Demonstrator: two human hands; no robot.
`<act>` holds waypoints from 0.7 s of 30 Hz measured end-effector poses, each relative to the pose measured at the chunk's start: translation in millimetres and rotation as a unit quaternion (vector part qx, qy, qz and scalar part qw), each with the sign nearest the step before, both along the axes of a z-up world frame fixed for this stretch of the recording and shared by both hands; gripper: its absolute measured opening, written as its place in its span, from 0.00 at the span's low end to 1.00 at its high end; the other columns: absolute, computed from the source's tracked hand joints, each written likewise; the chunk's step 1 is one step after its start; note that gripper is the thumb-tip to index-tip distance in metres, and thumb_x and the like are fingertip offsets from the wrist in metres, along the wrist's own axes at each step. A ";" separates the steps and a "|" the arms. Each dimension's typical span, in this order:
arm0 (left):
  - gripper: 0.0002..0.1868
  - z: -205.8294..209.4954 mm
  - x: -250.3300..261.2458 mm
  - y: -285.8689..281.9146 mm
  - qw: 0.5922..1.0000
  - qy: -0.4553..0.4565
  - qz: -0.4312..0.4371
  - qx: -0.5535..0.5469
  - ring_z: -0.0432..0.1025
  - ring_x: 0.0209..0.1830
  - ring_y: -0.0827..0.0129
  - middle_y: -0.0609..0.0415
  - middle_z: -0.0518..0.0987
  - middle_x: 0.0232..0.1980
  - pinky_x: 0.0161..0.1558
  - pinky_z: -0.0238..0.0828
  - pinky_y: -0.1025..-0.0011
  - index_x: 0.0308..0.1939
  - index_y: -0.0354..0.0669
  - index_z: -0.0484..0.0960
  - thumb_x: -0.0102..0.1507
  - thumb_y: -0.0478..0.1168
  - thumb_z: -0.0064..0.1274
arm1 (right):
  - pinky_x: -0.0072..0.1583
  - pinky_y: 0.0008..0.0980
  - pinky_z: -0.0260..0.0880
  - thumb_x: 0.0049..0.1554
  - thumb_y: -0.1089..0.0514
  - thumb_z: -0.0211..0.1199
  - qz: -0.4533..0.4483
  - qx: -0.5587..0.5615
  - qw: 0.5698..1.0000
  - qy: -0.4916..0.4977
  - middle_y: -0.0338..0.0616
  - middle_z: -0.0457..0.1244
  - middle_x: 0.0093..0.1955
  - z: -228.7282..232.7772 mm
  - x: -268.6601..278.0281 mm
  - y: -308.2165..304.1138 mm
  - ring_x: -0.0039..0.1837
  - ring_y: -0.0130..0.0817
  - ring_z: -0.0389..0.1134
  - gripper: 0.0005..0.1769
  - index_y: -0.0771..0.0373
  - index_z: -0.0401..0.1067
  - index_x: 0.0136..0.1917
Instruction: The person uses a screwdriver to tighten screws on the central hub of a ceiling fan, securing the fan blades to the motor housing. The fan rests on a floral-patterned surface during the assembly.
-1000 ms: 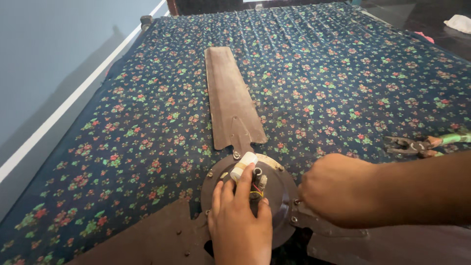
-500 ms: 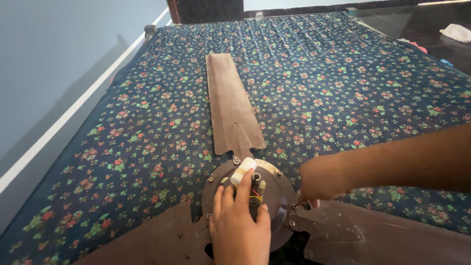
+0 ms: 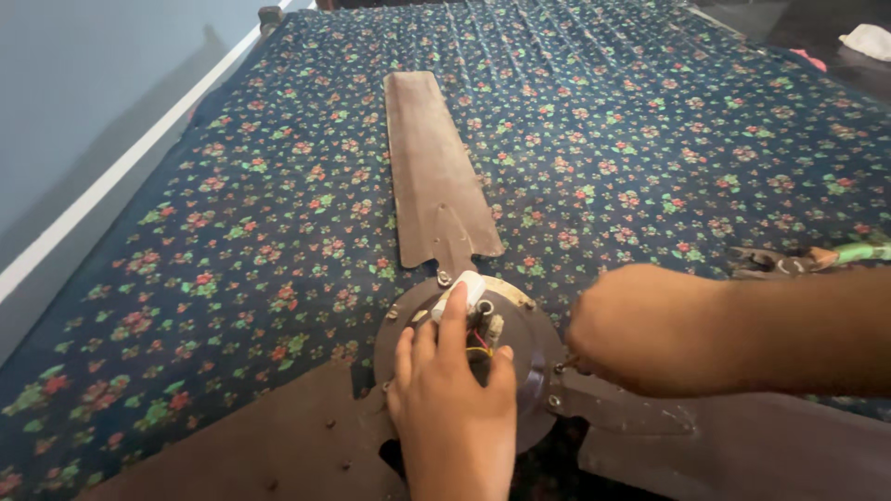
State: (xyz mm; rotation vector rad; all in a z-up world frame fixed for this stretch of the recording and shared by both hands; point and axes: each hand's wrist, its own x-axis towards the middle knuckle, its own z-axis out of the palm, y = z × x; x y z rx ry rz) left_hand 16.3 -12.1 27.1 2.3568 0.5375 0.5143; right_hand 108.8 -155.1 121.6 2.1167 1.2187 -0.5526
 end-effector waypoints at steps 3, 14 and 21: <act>0.43 2.7 -0.3 -0.6 0.998 0.050 0.000 -0.030 0.55 0.73 0.55 0.56 0.70 0.70 0.66 0.52 0.48 0.75 0.73 0.62 0.55 0.50 0.59 | 0.46 0.50 0.72 0.52 0.59 0.60 0.095 0.085 0.991 0.034 0.53 0.69 0.40 -5.0 7.3 -14.0 0.45 0.55 0.72 0.08 0.60 0.77 0.44; 0.46 9.8 -2.1 3.8 0.998 0.061 -0.024 -0.004 0.53 0.75 0.51 0.58 0.70 0.71 0.66 0.51 0.45 0.78 0.74 0.59 0.56 0.50 0.61 | 0.45 0.51 0.70 0.55 0.59 0.58 0.110 0.048 0.993 0.016 0.49 0.67 0.40 8.4 7.9 -11.5 0.45 0.53 0.71 0.11 0.64 0.69 0.51; 0.44 7.0 -3.6 0.4 0.999 0.036 -0.017 -0.012 0.56 0.72 0.52 0.56 0.70 0.70 0.65 0.53 0.45 0.75 0.72 0.61 0.55 0.49 0.59 | 0.47 0.54 0.71 0.57 0.58 0.58 0.047 0.075 0.996 0.006 0.54 0.69 0.39 -3.9 -5.8 -5.5 0.46 0.55 0.72 0.10 0.62 0.71 0.51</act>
